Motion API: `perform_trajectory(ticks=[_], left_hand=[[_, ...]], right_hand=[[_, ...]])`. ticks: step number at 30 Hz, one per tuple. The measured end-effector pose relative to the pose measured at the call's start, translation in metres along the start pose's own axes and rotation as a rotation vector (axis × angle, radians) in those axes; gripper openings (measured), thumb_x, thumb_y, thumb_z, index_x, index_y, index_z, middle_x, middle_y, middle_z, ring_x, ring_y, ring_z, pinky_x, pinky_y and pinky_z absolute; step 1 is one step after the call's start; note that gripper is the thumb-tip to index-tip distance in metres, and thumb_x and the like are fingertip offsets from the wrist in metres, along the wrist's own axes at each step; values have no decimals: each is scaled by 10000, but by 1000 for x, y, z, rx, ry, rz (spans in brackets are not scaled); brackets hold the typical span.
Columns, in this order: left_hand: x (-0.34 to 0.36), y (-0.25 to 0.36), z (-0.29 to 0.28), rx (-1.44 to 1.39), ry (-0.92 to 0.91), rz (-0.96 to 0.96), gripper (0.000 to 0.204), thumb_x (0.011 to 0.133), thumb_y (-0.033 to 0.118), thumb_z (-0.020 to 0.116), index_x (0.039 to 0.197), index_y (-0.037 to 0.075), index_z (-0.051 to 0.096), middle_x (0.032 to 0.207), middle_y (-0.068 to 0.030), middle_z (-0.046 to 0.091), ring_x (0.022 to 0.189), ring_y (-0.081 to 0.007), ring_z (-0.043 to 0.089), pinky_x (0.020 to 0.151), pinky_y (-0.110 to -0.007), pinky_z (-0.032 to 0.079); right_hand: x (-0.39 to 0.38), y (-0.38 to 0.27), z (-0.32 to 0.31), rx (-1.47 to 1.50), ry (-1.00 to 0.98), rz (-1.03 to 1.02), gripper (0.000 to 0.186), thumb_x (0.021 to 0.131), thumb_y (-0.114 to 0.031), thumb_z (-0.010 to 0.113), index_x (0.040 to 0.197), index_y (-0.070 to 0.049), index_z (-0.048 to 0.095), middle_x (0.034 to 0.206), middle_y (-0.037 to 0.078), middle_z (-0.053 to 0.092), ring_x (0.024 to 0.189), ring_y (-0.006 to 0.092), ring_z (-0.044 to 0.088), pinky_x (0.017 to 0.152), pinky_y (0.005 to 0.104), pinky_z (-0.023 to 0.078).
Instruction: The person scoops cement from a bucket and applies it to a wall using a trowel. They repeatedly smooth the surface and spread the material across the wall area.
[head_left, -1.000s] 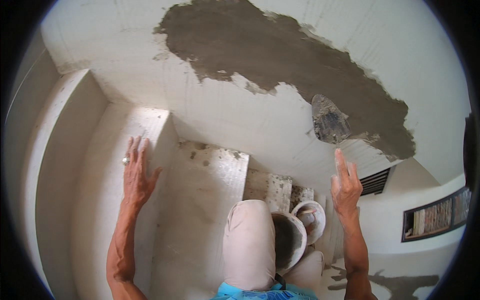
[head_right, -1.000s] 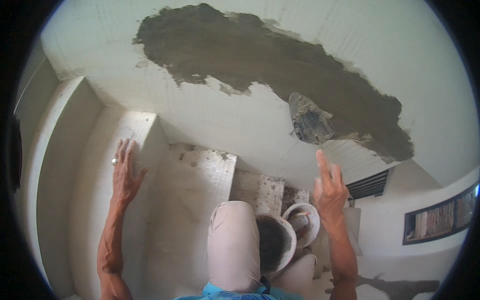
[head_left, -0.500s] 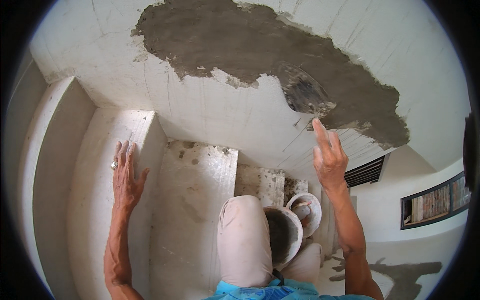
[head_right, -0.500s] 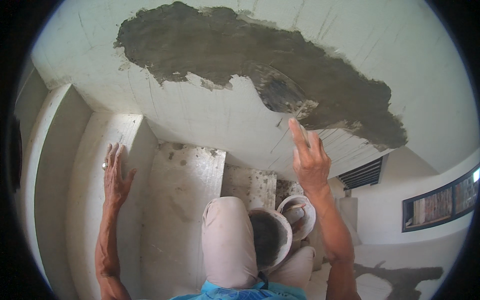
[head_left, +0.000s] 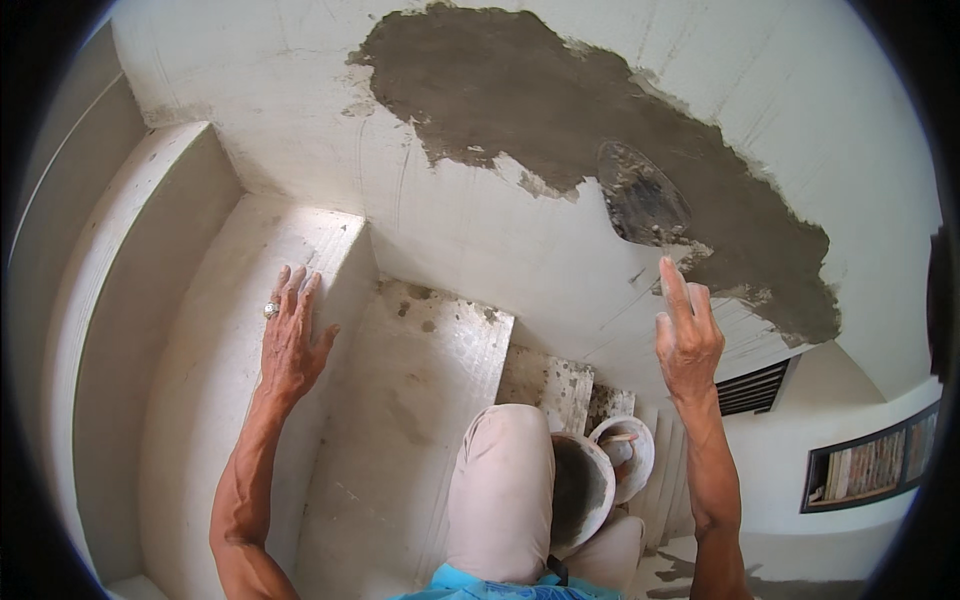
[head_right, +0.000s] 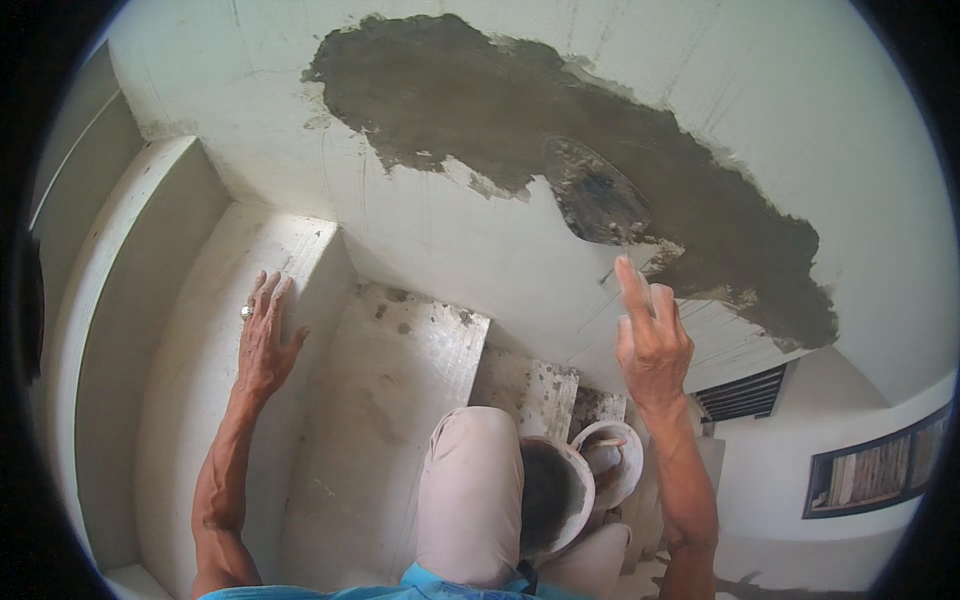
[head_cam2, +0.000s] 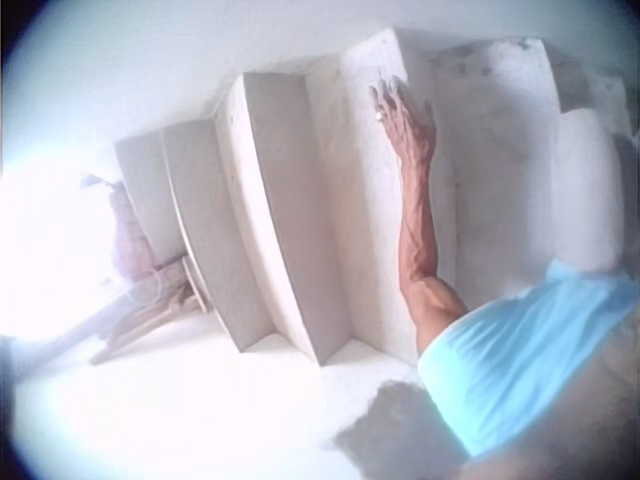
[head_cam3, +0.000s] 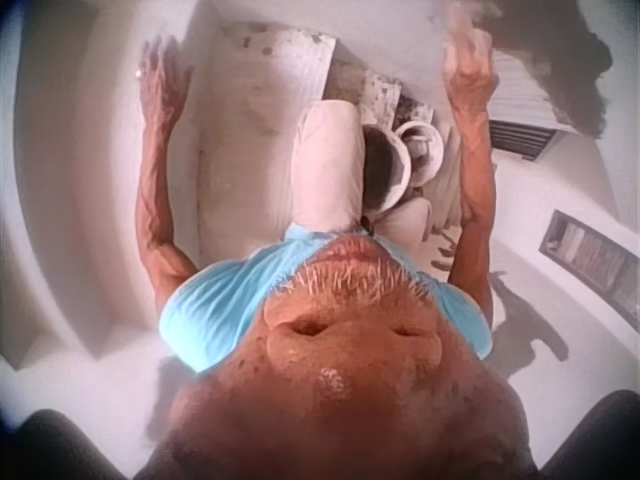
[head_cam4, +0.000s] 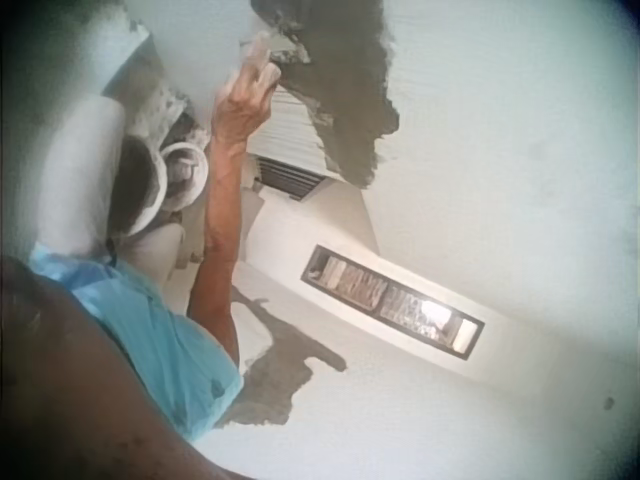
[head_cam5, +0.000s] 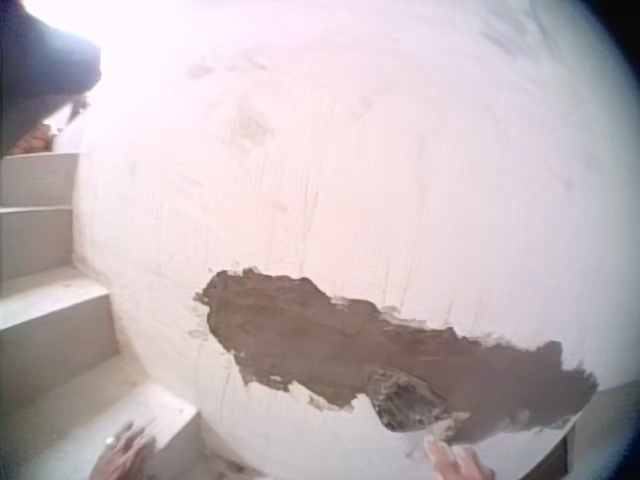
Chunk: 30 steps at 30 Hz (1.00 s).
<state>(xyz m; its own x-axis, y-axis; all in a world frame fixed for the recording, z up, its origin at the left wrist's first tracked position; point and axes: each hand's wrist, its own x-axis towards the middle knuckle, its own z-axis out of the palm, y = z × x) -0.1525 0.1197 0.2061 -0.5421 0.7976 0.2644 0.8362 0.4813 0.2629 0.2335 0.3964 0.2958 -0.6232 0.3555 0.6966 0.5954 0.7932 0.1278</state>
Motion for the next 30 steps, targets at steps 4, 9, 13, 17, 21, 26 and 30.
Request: perform_trajectory(ticks=[4,9,13,17,21,26,30], left_hand=[[-2,2,-2,-25,3,-4,785,853,184,798,1532,72,421,1616,-155,363,1557,-344,229,1247,-475,318],[-3,-3,3,3,21,16,791,849,186,802,1532,69,422,1601,-162,379,1551,-355,239,1246,-479,320],[-3,-3,1,-5,2,1,792,845,183,804,1530,67,425,1597,-170,380,1548,-360,243,1240,-485,327],[-5,-3,-1,10,9,1,786,844,180,805,1526,64,432,1598,-168,381,1548,-356,247,1235,-484,336],[0,-1,0,19,29,14,773,844,153,803,1525,77,446,1603,-172,390,1542,-357,266,1230,-480,338],[11,-21,23,-18,86,100,739,867,139,785,1532,119,462,1598,-156,423,1510,-361,339,1226,-470,335],[0,-28,12,50,113,113,656,929,231,743,1522,124,482,1570,-140,469,1485,-332,386,1224,-468,333]], right_hand=[[-27,20,-9,-43,-56,38,793,728,123,620,1468,-161,587,1010,105,611,799,277,637,678,394,549],[-94,37,-41,-1,-256,112,819,714,143,593,1494,-101,545,978,117,636,748,250,618,647,359,516],[-137,36,-49,684,-343,688,719,732,-17,642,1445,-15,551,928,125,639,751,185,634,637,311,547],[-162,20,-61,1438,-376,1168,681,755,-121,636,1409,39,531,915,121,654,743,179,643,621,316,566],[-198,9,-57,1486,-578,1379,631,741,-186,696,1330,-8,559,863,75,647,629,161,633,503,311,561],[-253,13,-71,1170,-749,1438,534,816,-90,671,1331,11,575,846,73,645,574,152,630,528,313,545],[-261,29,-97,1004,-908,1266,552,783,-51,628,1330,22,616,893,67,660,721,119,622,644,285,527]])
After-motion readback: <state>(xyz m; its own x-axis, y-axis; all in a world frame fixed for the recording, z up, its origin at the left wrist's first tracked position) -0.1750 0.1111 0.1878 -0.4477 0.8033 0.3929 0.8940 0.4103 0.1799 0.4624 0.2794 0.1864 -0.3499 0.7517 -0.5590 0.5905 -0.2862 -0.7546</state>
